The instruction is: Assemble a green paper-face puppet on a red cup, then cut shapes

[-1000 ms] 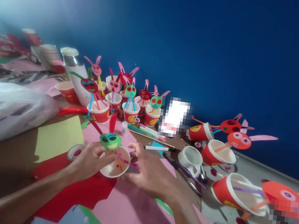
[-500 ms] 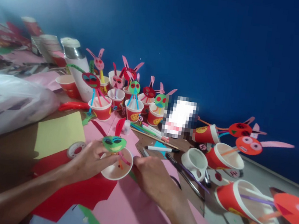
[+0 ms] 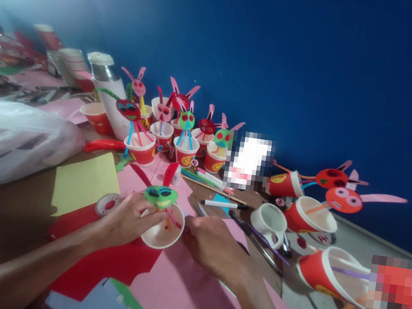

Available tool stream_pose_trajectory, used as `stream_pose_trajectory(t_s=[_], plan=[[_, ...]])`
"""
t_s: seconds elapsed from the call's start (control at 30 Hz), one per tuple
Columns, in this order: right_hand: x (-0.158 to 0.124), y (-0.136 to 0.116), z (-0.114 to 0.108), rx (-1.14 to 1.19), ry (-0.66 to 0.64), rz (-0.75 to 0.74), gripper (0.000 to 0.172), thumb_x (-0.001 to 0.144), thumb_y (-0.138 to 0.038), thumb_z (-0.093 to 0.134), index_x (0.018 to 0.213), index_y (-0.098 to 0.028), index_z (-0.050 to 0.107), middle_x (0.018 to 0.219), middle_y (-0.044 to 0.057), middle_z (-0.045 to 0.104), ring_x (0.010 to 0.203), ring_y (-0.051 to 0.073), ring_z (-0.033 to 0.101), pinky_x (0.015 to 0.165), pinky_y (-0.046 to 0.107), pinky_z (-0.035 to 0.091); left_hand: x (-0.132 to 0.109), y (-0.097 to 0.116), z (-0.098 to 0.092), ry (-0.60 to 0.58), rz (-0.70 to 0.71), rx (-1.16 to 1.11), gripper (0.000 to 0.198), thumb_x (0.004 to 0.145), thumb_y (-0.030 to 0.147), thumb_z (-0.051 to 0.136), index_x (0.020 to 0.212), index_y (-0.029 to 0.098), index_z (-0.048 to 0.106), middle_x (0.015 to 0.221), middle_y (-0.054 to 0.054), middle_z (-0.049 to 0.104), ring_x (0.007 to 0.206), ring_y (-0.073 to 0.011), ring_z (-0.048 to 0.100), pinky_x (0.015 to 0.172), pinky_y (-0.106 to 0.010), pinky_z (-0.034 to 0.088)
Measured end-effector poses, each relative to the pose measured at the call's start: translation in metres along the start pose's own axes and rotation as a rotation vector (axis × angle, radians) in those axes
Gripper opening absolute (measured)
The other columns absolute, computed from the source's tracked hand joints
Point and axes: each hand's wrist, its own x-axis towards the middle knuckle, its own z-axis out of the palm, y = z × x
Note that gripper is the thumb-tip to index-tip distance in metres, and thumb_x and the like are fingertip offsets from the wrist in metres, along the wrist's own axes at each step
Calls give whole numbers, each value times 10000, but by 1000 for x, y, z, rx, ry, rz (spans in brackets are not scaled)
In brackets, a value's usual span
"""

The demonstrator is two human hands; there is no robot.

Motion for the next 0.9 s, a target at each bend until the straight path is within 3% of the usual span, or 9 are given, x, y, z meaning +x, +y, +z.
stream_pose_trajectory(t_s=[0.23,0.53,0.7,0.9], plan=[[1,8,3,19,-14,-35,225,887,-239,461,874,-169,674,782,54,665,673,151,562,619,237,343,2,-1,-2,-43,60,81,343,835,186,514,506,159,421,574,38,463,607,-102,466,598,-222,362],[-1,12,5,-16,-30,-55,284,918,-271,399,771,-184,626,621,-24,526,541,94,386,533,224,278,5,1,-4,-68,100,134,246,838,143,482,593,162,486,684,19,550,642,-110,504,642,-231,389],[0,9,3,-30,-14,-40,281,914,-288,400,731,-186,587,607,-28,475,551,95,368,533,223,272,7,-3,-4,-110,83,48,261,837,154,483,576,160,474,701,0,572,724,-133,546,678,-229,402],[-2,2,-2,5,-30,-3,281,875,-248,428,620,-177,520,547,-36,414,513,91,350,490,220,244,6,-3,-4,-124,68,-24,296,829,158,482,535,158,446,672,14,551,684,-118,533,631,-212,395]])
